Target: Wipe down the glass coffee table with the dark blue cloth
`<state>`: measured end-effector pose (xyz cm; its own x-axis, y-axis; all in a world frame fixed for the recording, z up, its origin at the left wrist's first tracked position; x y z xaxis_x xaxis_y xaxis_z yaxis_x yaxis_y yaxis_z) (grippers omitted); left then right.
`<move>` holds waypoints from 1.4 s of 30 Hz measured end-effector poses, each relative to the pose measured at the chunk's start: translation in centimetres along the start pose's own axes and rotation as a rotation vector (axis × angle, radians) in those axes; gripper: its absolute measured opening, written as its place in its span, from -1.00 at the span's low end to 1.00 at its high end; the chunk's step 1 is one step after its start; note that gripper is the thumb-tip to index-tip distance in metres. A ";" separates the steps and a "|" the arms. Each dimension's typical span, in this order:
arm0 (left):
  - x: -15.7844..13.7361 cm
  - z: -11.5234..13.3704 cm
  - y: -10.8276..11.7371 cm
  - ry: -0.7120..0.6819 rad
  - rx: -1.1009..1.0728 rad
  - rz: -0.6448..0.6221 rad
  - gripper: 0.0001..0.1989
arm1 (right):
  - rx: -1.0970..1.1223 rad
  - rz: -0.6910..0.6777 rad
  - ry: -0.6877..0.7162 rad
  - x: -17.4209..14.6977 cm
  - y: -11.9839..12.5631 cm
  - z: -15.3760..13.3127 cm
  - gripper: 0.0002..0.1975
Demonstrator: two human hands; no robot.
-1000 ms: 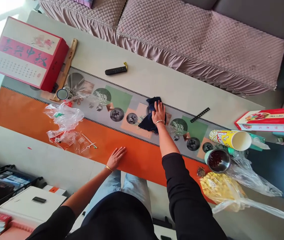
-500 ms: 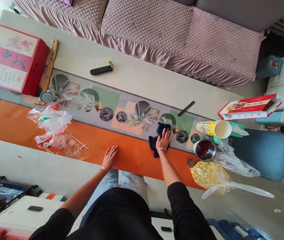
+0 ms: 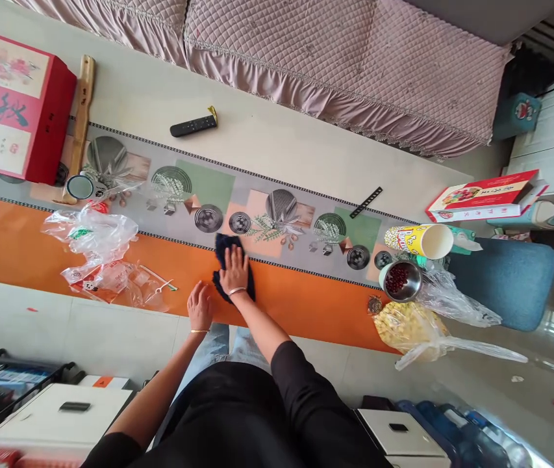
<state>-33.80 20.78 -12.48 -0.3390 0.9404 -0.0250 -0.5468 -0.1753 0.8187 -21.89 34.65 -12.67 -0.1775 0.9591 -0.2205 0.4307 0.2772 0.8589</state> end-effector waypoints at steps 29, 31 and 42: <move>0.7 -3.3 3.0 -0.197 0.058 -0.121 -0.41 | -0.271 0.401 -0.397 -12.6 7.1 20.6 -0.33; 1.1 -3.5 3.3 -0.188 0.048 -0.145 -0.46 | -0.269 0.436 -0.490 -15.1 5.9 19.2 -0.31; 2.0 -3.7 4.8 -0.148 -0.103 -0.203 -0.58 | -0.154 0.331 -0.525 -14.0 -1.8 3.1 -0.28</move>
<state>-39.90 20.74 -10.72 -0.1029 0.9904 -0.0918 -0.6695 -0.0007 0.7428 -17.42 20.93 -12.53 0.4169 0.9039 -0.0956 0.2491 -0.0125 0.9684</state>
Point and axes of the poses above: each hand's wrist, its own x-axis towards the middle knuckle, its own y-axis out of the back of the hand, z = x × y, the point moved 8 cm from there along x, towards the middle knuckle, and after that the axes turned 9 degrees about z, right-handed, at the moved point
